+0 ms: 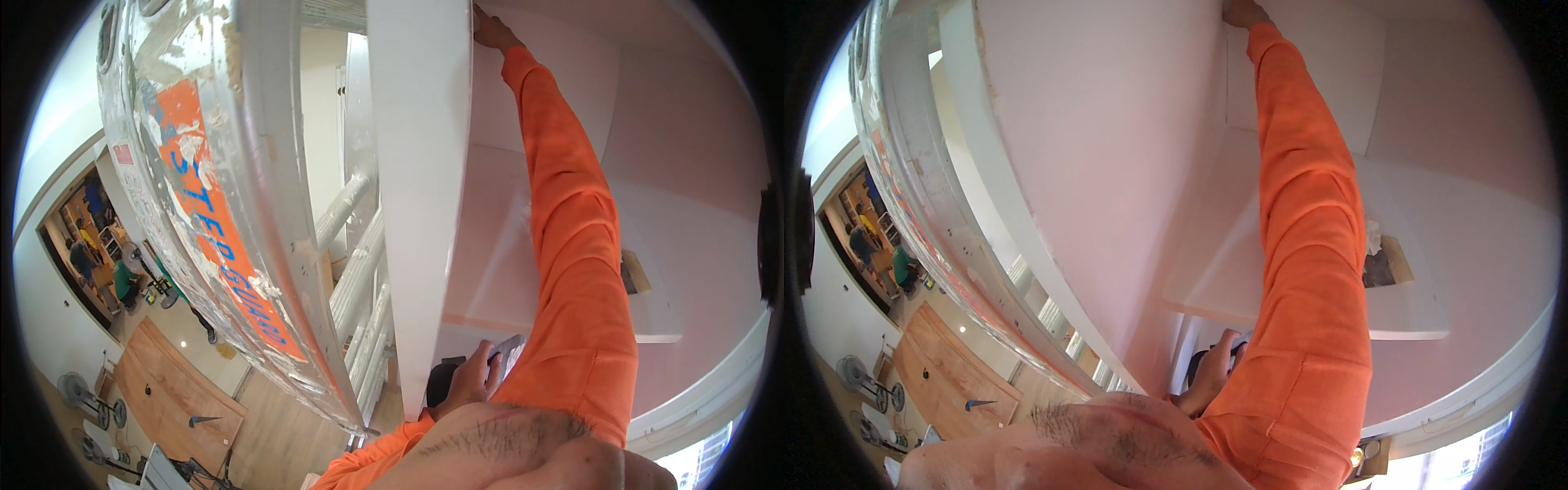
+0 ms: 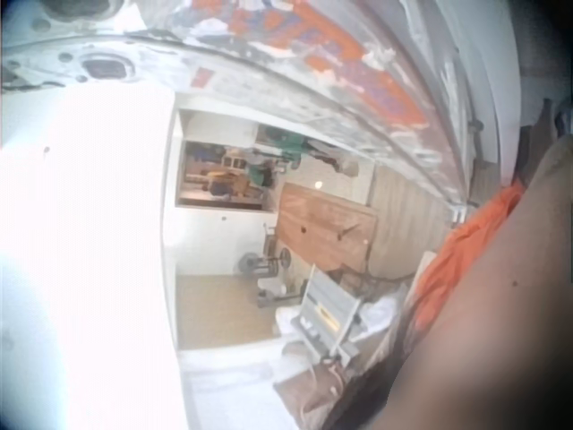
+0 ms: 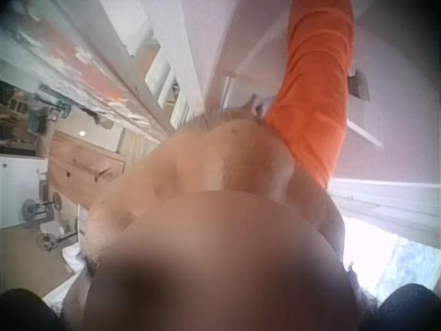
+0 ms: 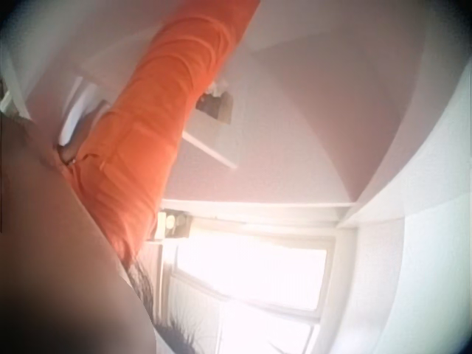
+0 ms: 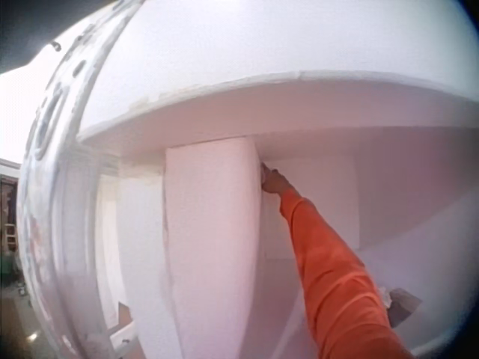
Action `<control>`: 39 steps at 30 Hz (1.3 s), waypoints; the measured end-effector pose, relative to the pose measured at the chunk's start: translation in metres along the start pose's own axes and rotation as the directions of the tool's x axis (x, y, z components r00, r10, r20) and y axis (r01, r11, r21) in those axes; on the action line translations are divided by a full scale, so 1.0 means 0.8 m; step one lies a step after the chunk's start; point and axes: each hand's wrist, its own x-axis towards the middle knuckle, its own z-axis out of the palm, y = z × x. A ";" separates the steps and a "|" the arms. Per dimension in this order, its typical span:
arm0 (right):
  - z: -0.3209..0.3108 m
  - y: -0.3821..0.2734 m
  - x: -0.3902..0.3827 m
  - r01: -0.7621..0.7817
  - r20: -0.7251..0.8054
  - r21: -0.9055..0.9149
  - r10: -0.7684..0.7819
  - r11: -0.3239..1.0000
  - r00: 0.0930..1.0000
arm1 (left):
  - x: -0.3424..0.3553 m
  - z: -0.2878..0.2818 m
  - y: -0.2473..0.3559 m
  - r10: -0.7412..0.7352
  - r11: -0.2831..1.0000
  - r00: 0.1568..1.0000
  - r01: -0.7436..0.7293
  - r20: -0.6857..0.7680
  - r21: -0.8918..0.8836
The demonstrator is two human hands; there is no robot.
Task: The person applies joint compound to the interior surfaces of a white cabinet using a putty knife. They repeatedly scoop compound from a bucket and spread it onto the cabinet's inner walls and shelves, smoothing the material with the tool.
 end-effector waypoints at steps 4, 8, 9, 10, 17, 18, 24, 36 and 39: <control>0.002 0.001 0.004 -0.006 0.041 -0.114 0.011 0.994 0.999 | 0.000 0.004 -0.005 0.058 0.998 0.998 -0.059 -0.030 -0.009; 0.009 0.010 0.006 0.009 0.080 -0.252 0.011 0.968 0.997 | -0.001 0.004 -0.006 0.044 0.999 0.999 -0.045 -0.023 -0.010; 0.012 0.015 0.006 0.012 0.085 -0.270 0.012 0.963 0.996 | 0.000 0.005 -0.005 0.041 0.999 0.999 -0.041 -0.026 -0.006; 0.014 0.021 0.009 0.011 0.085 -0.273 0.012 0.962 0.996 | 0.000 0.005 -0.004 0.037 0.999 0.999 -0.037 -0.035 -0.005; 0.017 0.046 0.015 -0.105 0.032 0.093 0.103 0.990 0.994 | 0.002 -0.001 0.003 0.004 1.000 1.000 -0.003 -0.015 0.020; 0.016 0.043 0.015 -0.115 0.026 0.050 0.114 0.992 0.993 | 0.002 -0.002 0.004 0.009 1.000 1.000 -0.009 -0.015 0.022; 0.009 0.023 0.018 -0.129 0.043 -0.044 0.131 0.991 0.990 | 0.001 -0.002 0.002 -0.026 1.000 1.000 0.026 -0.001 0.005; 0.015 0.015 0.027 -0.053 0.101 -0.036 0.057 0.998 0.993 | 0.000 -0.001 0.001 0.044 0.999 0.997 -0.041 -0.071 0.033; 0.019 0.020 0.026 -0.043 0.102 -0.031 0.046 0.999 0.994 | 0.002 0.001 -0.001 0.043 0.998 0.997 -0.040 -0.071 0.043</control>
